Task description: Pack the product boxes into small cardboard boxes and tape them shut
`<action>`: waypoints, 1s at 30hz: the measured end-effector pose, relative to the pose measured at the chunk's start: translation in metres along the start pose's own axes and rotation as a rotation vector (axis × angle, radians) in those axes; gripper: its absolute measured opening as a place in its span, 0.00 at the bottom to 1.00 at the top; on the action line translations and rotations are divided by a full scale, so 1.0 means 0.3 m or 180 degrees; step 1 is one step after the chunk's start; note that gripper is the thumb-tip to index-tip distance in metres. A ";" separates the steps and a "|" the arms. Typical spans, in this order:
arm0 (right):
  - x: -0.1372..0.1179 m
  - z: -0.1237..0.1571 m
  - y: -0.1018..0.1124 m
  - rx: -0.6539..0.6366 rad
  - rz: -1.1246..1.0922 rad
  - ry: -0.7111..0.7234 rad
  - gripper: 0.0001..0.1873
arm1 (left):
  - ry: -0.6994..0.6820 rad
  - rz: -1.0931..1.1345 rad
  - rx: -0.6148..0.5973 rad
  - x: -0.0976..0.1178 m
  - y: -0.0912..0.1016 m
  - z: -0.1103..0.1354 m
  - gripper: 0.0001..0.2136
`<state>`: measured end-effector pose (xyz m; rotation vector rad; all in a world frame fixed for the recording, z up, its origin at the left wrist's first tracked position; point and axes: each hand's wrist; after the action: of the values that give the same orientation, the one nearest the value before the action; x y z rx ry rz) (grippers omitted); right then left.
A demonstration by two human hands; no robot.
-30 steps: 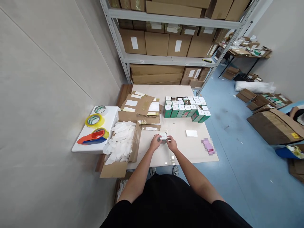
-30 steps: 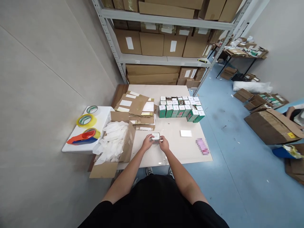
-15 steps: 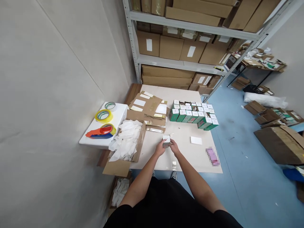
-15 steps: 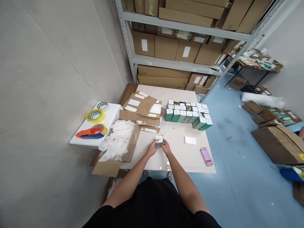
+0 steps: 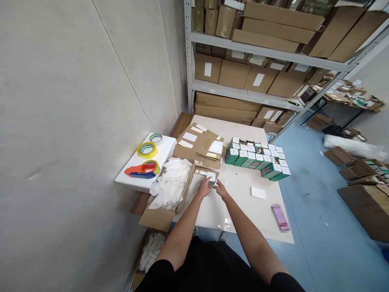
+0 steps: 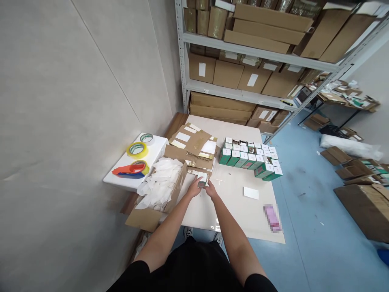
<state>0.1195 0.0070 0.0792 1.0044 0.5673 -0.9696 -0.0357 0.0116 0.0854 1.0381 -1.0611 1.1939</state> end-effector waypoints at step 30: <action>-0.822 0.038 -0.586 -0.0245 0.0869 0.3076 0.28 | -0.1047 0.0987 0.2645 0.277 0.796 0.485 0.28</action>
<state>-0.1532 0.0626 0.1990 1.4176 1.2081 -0.1616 -0.2784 -0.0949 0.2072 1.7997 -1.0055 1.8336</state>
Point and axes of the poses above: each hand's wrist, its own z-axis away from the middle knuckle, its own y-axis out of the back of the hand, x = y × z, and after that the axes turned 11 degrees about z, right-handed
